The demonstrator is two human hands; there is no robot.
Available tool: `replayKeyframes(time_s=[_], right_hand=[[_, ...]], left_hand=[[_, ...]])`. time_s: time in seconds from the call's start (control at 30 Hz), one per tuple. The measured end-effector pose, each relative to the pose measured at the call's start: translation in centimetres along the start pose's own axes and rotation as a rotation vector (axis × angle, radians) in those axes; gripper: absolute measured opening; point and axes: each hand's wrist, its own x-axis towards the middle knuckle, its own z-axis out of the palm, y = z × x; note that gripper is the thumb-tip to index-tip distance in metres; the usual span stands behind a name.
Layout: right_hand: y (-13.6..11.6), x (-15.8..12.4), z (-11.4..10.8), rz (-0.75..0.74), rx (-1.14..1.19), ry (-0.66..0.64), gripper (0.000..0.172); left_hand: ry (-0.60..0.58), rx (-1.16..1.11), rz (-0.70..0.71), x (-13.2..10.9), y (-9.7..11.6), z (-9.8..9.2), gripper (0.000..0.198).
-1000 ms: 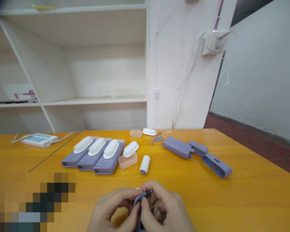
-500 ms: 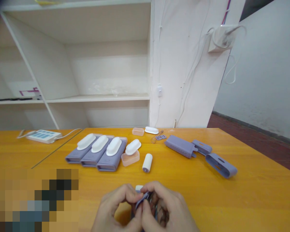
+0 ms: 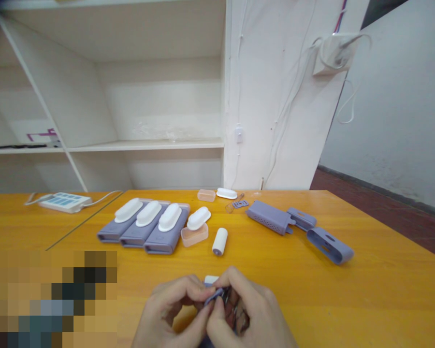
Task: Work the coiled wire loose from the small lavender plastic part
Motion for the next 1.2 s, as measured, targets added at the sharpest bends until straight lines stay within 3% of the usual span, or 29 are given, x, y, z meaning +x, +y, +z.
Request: replayKeyframes(time_s=[0.13,0.33,0.6,0.97,1.2], right_hand=[[0.0,0.1,-0.2,0.019,-0.015,-0.071,0.014],[-0.5,0.0,-0.2,0.064,0.040,-0.029,0.022],[-0.2,0.2,0.0,0.063,0.050,-0.022,0.021],[-0.9,0.0,-0.1,0.061,0.015,0.012,0.021],[0.1,-0.1,-0.1,0.020,0.020,-0.045,0.021]], left_hand=[[0.025,-0.042,-0.057,-0.1,0.1,-0.1,0.010],[0.051,-0.255,-0.198,0.0,1.2,0.0,0.008],[0.101,-0.320,-0.250,0.1,1.8,0.2,0.010],[0.048,-0.234,-0.281,0.2,1.7,-0.1,0.012],[0.027,-0.085,-0.193,0.3,1.4,0.1,0.016]])
